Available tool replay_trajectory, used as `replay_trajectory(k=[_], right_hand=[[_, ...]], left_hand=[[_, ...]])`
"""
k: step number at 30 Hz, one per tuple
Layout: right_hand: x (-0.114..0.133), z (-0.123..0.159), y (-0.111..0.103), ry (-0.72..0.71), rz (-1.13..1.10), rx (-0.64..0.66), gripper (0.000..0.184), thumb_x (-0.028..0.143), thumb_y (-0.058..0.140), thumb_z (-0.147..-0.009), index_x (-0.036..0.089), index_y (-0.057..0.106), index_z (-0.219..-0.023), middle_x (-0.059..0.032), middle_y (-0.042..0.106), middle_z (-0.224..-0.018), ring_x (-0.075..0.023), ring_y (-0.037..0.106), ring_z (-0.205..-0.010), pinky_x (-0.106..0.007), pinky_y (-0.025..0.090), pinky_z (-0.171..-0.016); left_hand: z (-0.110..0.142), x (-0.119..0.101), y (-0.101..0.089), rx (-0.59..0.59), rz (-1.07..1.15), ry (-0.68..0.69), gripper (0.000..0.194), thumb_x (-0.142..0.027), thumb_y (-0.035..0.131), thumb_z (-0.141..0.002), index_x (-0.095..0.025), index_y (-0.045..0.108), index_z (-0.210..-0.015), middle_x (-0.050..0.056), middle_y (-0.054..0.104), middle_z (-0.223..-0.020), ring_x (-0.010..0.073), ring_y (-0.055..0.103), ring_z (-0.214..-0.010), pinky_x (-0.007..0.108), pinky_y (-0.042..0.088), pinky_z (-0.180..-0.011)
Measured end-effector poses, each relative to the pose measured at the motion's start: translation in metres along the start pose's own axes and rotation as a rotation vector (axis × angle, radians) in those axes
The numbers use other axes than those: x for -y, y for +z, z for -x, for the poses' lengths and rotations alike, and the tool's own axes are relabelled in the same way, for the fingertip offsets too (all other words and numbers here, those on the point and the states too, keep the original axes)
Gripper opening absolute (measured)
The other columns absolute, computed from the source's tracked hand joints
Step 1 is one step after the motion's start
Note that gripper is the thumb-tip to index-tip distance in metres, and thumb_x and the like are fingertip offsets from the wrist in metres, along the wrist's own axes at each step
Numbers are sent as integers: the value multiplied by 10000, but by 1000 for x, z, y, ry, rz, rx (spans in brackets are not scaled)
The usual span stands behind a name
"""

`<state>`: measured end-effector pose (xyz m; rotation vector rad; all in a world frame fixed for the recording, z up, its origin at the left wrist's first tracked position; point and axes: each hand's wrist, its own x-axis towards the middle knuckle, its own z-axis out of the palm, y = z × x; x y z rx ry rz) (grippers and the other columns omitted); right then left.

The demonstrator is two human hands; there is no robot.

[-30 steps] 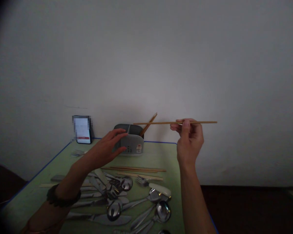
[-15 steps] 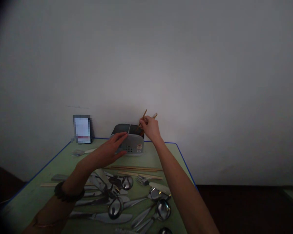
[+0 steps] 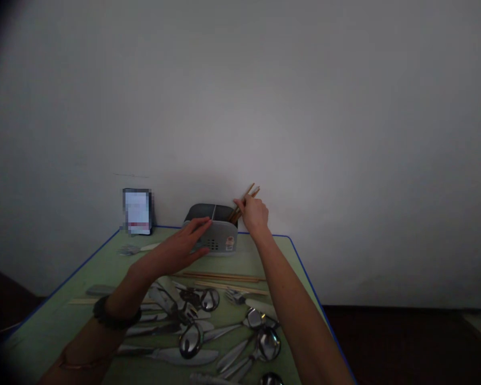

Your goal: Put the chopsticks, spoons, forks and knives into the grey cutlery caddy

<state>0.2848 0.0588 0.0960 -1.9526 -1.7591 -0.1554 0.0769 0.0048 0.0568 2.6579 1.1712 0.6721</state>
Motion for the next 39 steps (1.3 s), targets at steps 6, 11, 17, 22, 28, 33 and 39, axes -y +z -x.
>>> replay_trajectory(k=[6, 11, 17, 22, 28, 33, 39], right_hand=[[-18, 38, -9, -96, -237, -47, 402, 461, 400, -898, 177, 633, -735, -68, 693, -725, -173, 630, -668, -251, 422, -636], [-32, 77, -10, -181, -406, 197, 340, 417, 438, -880, 167, 629, -751, -30, 657, -647, -138, 586, -574, -235, 418, -571], [-31, 102, -3, -373, -332, 574, 174, 291, 534, -841, 178, 664, -865, -34, 674, -754, -139, 598, -651, -238, 428, -606], [-22, 108, 9, -342, -39, 731, 264, 216, 634, -761, 172, 650, -1021, -89, 677, -979, -184, 620, -879, -252, 440, -743], [-21, 110, 36, -301, 64, 790, 288, 107, 621, -682, 146, 664, -964, -126, 681, -979, -221, 627, -892, -249, 426, -685], [-25, 108, 44, -293, 49, 804, 279, 122, 600, -685, 156, 659, -956, -99, 690, -951, -203, 628, -854, -237, 402, -643], [-28, 103, 39, -303, 6, 855, 202, 151, 618, -688, 149, 664, -884, -83, 690, -906, -178, 611, -793, -222, 372, -597]], left_hand=[[0, 0, 1, 6, -2, -3, 577, -275, 478, -848, -120, 303, -1376, 174, 338, -1399, 269, 371, -1296, 409, 339, -1061], [2, 1, 0, 37, -9, -5, 603, -290, 474, -855, -130, 261, -1396, 169, 296, -1426, 276, 401, -1277, 420, 345, -1058], [5, -2, 4, 76, -53, -5, 635, -294, 474, -858, -135, 204, -1411, 183, 182, -1482, 299, 308, -1334, 435, 320, -1071], [18, -11, 6, 57, -115, -33, 637, -320, 554, -818, -138, 290, -1369, 196, 124, -1485, 342, 246, -1350, 481, 315, -1062], [28, 0, 1, 472, -90, -171, 218, -285, 521, -833, -171, 596, -1004, 102, 550, -1137, 239, 568, -1032, 373, 448, -917], [24, 30, 13, 576, -124, -315, 279, -202, 557, -788, -161, 600, -1061, 118, 579, -1171, 246, 564, -1056, 330, 431, -912], [22, 43, 27, 620, -108, -324, 296, -141, 578, -720, -166, 604, -1014, 101, 611, -1137, 219, 601, -968, 282, 456, -814]])
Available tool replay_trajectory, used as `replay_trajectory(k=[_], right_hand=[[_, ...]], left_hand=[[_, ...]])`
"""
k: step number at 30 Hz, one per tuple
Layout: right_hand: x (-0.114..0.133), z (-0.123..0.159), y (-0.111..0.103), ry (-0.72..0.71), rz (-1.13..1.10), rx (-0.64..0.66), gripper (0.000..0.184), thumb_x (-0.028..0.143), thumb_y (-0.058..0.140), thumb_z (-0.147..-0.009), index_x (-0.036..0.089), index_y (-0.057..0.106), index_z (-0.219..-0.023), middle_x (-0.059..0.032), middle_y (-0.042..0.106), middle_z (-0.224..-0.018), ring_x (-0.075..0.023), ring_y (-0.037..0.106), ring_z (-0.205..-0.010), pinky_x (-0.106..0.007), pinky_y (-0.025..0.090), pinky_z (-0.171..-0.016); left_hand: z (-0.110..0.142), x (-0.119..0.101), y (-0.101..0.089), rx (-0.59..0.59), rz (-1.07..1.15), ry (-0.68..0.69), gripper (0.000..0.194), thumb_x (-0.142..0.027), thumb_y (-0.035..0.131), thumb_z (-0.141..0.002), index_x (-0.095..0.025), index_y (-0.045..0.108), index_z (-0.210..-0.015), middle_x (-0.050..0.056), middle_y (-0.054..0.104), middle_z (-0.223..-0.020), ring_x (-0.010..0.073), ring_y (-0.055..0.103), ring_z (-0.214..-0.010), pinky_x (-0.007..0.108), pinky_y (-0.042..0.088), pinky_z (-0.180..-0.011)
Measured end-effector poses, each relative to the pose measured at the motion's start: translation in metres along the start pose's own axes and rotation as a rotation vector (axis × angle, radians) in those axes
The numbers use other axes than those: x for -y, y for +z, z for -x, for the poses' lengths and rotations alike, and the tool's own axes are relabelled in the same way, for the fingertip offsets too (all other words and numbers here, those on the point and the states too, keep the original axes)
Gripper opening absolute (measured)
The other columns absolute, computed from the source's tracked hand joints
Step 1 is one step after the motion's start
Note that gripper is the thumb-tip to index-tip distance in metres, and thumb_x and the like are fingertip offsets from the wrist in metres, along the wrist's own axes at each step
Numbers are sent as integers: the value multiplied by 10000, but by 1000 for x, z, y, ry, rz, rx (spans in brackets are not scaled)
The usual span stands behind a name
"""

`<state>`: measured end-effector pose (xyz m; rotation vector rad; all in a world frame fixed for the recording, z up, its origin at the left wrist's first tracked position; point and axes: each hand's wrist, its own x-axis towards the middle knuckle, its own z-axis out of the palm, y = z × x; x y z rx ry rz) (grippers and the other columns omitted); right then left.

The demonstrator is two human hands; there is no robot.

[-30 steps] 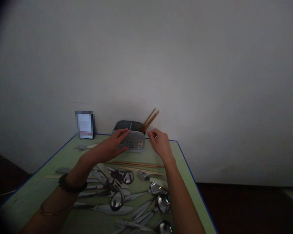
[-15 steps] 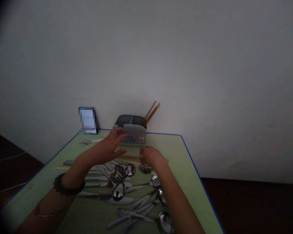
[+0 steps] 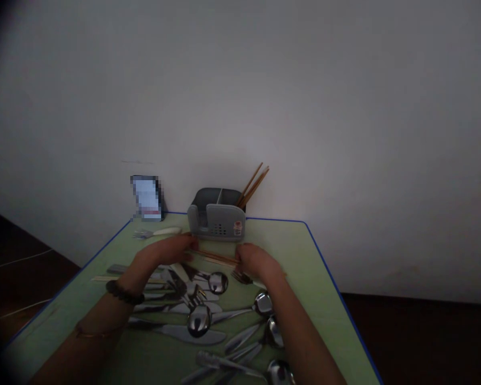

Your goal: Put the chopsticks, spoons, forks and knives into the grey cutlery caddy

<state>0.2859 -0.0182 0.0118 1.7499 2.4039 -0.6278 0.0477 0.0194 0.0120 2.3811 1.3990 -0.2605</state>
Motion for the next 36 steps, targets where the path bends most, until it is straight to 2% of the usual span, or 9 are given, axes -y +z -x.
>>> replay_trajectory(k=[6, 11, 15, 19, 25, 31, 36], right_hand=[[-4, 4, -14, -61, -34, 2, 137, 167, 540, -802, 135, 641, -889, -73, 678, -870, -146, 587, -747, -211, 375, -619], [-12, 11, -23, -150, -94, -19, 200, 227, 459, -868, 140, 628, -806, -58, 651, -757, -139, 547, -658, -223, 367, -583], [-20, 22, -33, -94, -192, 25, 223, 282, 448, -869, 145, 611, -804, -47, 633, -689, -140, 551, -614, -226, 374, -550], [-23, 33, -44, -75, -304, 48, 239, 328, 458, -854, 140, 602, -881, -46, 631, -705, -138, 566, -602, -235, 404, -563], [-24, 40, -48, -24, -293, 33, 203, 313, 495, -810, 147, 605, -850, -47, 628, -681, -153, 573, -627, -250, 417, -585], [-26, 45, -51, -95, -342, 24, 244, 363, 484, -814, 149, 600, -835, -50, 637, -688, -164, 595, -656, -259, 430, -609], [-27, 39, -48, -102, -301, 13, 249, 343, 483, -825, 139, 619, -865, -53, 651, -695, -164, 588, -655, -260, 424, -610]], left_hand=[[-3, 4, 3, 15, 7, 0, 240, -158, 600, -670, -173, 623, -909, 79, 668, -992, 207, 616, -859, 260, 446, -704], [2, 3, -5, 45, 8, 7, 141, -194, 527, -753, -155, 645, -821, 82, 689, -845, 187, 611, -718, 247, 402, -595], [11, 0, -17, 33, 41, 64, 220, -245, 448, -835, -174, 656, -852, 52, 684, -800, 159, 590, -687, 231, 380, -587], [16, -3, -24, -13, 126, 139, 244, -283, 443, -848, -170, 658, -871, 34, 666, -750, 145, 573, -662, 220, 363, -582], [17, -3, -25, -19, 133, 163, 260, -324, 445, -848, -175, 658, -864, 31, 664, -742, 144, 564, -653, 221, 356, -582], [36, 3, -42, -53, 308, 195, 291, -360, 436, -853, -152, 637, -883, 32, 676, -769, 145, 593, -694, 213, 408, -625], [36, 9, -43, -148, 251, 163, 293, -370, 457, -851, -162, 659, -895, 27, 691, -808, 144, 597, -716, 215, 415, -637]])
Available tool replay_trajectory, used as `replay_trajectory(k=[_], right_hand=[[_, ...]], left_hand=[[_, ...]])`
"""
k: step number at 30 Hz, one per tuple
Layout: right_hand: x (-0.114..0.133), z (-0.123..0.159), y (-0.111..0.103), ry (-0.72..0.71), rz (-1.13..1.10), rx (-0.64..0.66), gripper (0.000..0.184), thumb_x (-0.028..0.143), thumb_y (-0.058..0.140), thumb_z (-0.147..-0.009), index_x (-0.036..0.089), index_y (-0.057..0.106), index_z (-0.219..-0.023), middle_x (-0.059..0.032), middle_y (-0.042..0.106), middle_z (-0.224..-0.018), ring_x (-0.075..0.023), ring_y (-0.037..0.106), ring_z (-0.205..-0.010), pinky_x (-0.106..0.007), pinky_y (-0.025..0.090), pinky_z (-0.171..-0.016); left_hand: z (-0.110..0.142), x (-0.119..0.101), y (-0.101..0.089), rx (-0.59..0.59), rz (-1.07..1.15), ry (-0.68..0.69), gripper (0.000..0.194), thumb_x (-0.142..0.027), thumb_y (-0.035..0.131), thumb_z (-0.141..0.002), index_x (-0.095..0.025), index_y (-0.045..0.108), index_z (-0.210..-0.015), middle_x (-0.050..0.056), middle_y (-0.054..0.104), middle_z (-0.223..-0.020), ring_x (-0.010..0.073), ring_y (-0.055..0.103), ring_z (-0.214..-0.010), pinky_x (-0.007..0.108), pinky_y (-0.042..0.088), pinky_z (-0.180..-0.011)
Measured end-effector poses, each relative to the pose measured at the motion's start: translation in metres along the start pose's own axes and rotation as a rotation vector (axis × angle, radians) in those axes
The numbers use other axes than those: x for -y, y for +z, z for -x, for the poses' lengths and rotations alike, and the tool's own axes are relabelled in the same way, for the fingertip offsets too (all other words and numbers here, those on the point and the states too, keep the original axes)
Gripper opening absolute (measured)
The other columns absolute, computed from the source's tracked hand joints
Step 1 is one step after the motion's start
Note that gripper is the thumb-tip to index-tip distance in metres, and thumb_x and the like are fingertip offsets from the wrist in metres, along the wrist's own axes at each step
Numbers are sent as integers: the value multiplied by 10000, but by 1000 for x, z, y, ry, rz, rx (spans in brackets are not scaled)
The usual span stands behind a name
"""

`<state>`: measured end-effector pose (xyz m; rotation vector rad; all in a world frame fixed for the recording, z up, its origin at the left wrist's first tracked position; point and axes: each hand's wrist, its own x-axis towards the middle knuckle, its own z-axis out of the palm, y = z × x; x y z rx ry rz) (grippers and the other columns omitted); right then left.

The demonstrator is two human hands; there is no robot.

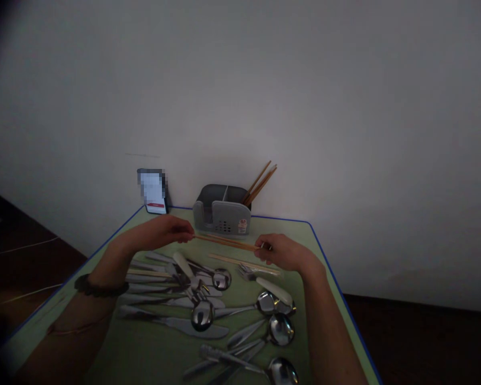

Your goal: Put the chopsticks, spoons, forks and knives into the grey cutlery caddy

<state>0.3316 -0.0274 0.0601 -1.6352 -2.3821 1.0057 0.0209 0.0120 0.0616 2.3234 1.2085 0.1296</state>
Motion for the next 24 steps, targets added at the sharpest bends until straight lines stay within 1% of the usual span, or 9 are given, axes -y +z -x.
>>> replay_trajectory(k=[2, 4, 5, 7, 11, 15, 18, 21, 24], right_hand=[[-1, -7, 5, 40, 69, -3, 215, 302, 501, -818, 136, 632, -859, -62, 664, -728, -164, 583, -666, -255, 416, -603], [-2, -14, 12, 79, 134, -5, 174, 241, 525, -800, 136, 650, -863, -72, 681, -780, -165, 588, -696, -249, 415, -615], [-1, -18, 16, 88, 156, -3, 169, 215, 532, -793, 137, 657, -876, -77, 689, -810, -166, 595, -715, -247, 419, -629], [1, -24, 23, 88, 181, 8, 184, 178, 536, -787, 139, 666, -912, -85, 701, -866, -166, 610, -756, -240, 428, -662], [6, -31, 32, 98, 251, 21, 203, 121, 548, -762, 150, 674, -920, -77, 705, -892, -159, 624, -774, -220, 426, -674], [6, -35, 38, 116, 285, 2, 222, 84, 584, -710, 143, 674, -905, -84, 696, -860, -163, 615, -746, -221, 409, -649], [4, -38, 41, 128, 292, -1, 222, 68, 603, -678, 141, 671, -876, -76, 691, -823, -156, 598, -709, -217, 392, -611], [3, -38, 41, 116, 283, 0, 175, 80, 577, -703, 157, 669, -830, -53, 683, -777, -139, 578, -673, -209, 378, -591], [5, -33, 34, 80, 274, -17, 170, 103, 525, -748, 157, 661, -835, -47, 673, -773, -134, 563, -675, -213, 378, -603]], left_hand=[[-7, 3, 8, -7, -62, -25, 273, -345, 472, -846, -171, 675, -902, 37, 701, -868, 151, 610, -762, 222, 427, -676], [-15, 4, 20, 42, -183, -95, 238, -298, 495, -833, -175, 685, -904, 61, 701, -913, 173, 621, -818, 239, 441, -721], [-18, 4, 26, 63, -202, -109, 228, -281, 508, -823, -171, 687, -909, 77, 697, -939, 187, 625, -830, 251, 448, -728], [-23, 2, 36, 86, -220, -111, 228, -261, 550, -792, -168, 678, -957, 103, 668, -1053, 213, 618, -907, 270, 453, -772], [-26, -1, 47, 122, -235, -109, 273, -242, 580, -769, -159, 651, -1019, 125, 642, -1114, 237, 604, -978, 302, 450, -834], [-29, 1, 51, 144, -243, -122, 321, -214, 602, -742, -161, 631, -1057, 122, 625, -1155, 235, 592, -1014, 295, 446, -847], [-29, 3, 50, 161, -240, -142, 303, -198, 608, -722, -169, 637, -1022, 100, 655, -1098, 222, 605, -973, 274, 452, -803], [-27, 0, 47, 181, -222, -155, 275, -205, 609, -713, -183, 645, -985, 70, 686, -1015, 206, 627, -887, 257, 457, -727], [-22, -10, 39, 194, -187, -139, 263, -229, 609, -722, -185, 643, -979, 54, 692, -982, 195, 629, -845, 245, 447, -679]])
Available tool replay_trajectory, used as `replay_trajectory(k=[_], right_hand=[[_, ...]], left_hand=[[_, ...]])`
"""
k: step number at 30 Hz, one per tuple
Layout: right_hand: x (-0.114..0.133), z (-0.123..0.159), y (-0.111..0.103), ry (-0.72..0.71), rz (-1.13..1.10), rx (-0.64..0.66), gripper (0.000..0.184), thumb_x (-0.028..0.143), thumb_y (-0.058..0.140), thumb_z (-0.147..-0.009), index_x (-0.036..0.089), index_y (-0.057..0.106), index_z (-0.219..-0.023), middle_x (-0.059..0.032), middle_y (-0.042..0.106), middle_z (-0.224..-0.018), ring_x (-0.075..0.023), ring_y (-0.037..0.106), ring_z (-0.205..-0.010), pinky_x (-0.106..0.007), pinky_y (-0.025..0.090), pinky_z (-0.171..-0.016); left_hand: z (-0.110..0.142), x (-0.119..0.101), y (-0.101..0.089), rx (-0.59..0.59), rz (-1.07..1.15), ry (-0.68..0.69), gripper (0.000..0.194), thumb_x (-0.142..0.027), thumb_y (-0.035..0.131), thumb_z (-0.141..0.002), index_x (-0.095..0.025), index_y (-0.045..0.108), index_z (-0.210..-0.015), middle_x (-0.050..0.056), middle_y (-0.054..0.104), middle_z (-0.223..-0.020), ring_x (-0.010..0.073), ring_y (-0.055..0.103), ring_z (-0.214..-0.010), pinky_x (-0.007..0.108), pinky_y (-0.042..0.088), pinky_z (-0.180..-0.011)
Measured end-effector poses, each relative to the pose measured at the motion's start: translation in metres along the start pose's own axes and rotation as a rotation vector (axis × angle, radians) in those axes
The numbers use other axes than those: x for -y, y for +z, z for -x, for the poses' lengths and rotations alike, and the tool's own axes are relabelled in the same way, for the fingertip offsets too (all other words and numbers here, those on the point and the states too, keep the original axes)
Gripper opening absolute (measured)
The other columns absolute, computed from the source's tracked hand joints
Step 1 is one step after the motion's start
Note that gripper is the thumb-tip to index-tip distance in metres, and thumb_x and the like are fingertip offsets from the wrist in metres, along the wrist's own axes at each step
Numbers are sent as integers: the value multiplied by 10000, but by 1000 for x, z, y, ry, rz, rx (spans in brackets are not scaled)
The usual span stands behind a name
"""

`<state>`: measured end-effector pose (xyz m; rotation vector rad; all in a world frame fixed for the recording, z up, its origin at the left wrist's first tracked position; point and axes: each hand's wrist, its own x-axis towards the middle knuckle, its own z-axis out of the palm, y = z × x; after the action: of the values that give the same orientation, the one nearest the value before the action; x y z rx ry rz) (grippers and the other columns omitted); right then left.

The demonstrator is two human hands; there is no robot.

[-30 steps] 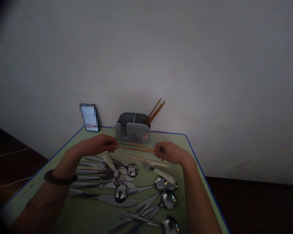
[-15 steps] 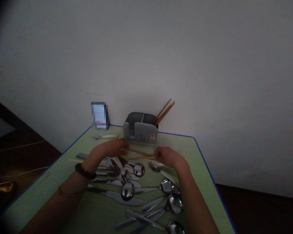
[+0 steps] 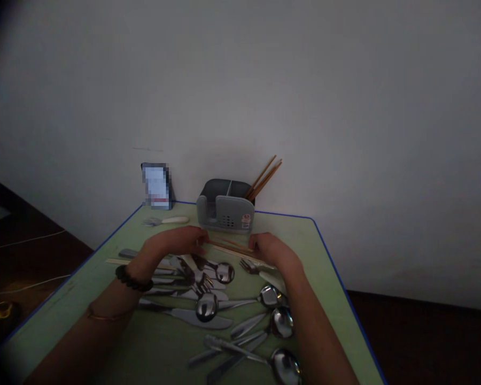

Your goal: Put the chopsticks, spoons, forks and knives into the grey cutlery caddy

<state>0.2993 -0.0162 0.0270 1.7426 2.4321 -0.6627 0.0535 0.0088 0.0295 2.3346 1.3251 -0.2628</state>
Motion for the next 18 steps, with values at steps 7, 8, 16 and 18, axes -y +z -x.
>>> replay_trajectory(k=[7, 8, 16, 18], right_hand=[[3, 29, -33, -194, -228, -134, 178, 247, 493, -820, 156, 617, -909, -44, 643, -809, -149, 561, -707, -251, 427, -648], [4, 34, -37, -199, -246, -143, 191, 264, 486, -828, 158, 614, -921, -49, 645, -830, -153, 567, -725, -258, 434, -658], [10, 58, -53, -218, -251, -111, 251, 277, 447, -857, 179, 633, -992, -61, 666, -931, -173, 580, -817, -281, 448, -716], [13, 61, -54, -219, -260, -95, 250, 281, 438, -865, 179, 633, -984, -55, 665, -917, -168, 576, -801, -274, 444, -701]], left_hand=[[27, -19, -30, -232, 86, 180, 230, -334, 463, -880, -169, 622, -904, 30, 674, -814, 150, 592, -719, 231, 392, -619], [31, -20, -33, -275, 75, 173, 253, -359, 455, -885, -170, 623, -894, 25, 666, -783, 147, 585, -697, 231, 384, -605], [52, -29, -45, -472, 190, 164, 271, -390, 476, -885, -196, 634, -988, -8, 687, -768, 122, 600, -682, 208, 407, -625], [54, -33, -46, -499, 182, 188, 252, -376, 495, -878, -202, 653, -968, -8, 695, -803, 119, 603, -698, 203, 414, -645]])
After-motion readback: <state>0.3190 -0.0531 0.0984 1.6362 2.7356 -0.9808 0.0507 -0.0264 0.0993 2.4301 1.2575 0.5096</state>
